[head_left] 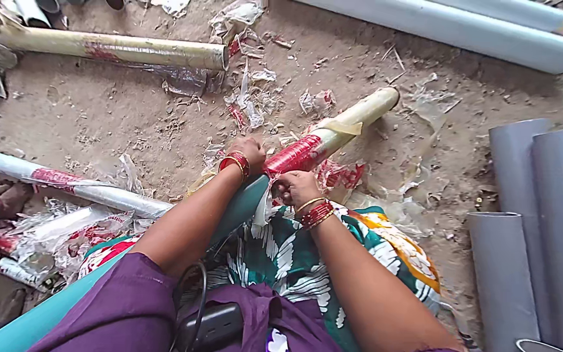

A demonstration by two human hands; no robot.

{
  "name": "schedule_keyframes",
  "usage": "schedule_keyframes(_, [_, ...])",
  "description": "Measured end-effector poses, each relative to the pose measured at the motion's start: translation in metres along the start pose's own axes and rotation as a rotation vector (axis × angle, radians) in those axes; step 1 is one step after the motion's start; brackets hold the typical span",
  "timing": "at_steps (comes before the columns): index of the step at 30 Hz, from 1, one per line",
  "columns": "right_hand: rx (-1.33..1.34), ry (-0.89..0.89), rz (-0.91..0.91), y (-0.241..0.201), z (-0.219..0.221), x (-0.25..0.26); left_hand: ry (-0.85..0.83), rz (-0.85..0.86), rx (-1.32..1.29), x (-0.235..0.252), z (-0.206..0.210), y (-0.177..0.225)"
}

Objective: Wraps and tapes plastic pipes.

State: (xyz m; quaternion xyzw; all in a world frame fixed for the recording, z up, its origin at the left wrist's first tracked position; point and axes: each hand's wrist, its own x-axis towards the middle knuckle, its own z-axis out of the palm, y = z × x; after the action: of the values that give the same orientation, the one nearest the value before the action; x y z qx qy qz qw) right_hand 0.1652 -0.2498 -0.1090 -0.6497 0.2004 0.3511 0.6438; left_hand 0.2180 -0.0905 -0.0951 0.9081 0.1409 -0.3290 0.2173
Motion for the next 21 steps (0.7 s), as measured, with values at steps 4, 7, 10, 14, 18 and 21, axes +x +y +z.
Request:
schedule_keyframes(4, [-0.069,0.04,-0.007,0.006,0.0,0.004,0.029,0.192,0.058,-0.007,0.0,0.0])
schedule_keyframes(7, [-0.151,0.071,-0.017,0.008,-0.003,0.003,-0.06,0.295,0.131,-0.019,-0.008,0.011])
schedule_keyframes(10, [-0.009,0.047,0.009,0.003,-0.001,0.0,-0.149,0.44,0.074,-0.022,-0.014,0.007])
schedule_keyframes(14, [0.211,0.067,0.074,0.001,-0.002,-0.002,-0.245,0.535,0.137,-0.022,-0.017,0.001])
schedule_keyframes(18, [0.359,0.115,0.118,-0.008,-0.007,-0.01,-0.211,0.501,0.081,-0.01,-0.017,-0.01])
schedule_keyframes(21, [0.205,0.213,0.097,-0.013,-0.014,-0.011,-0.214,0.327,-0.15,0.0,-0.016,-0.021])
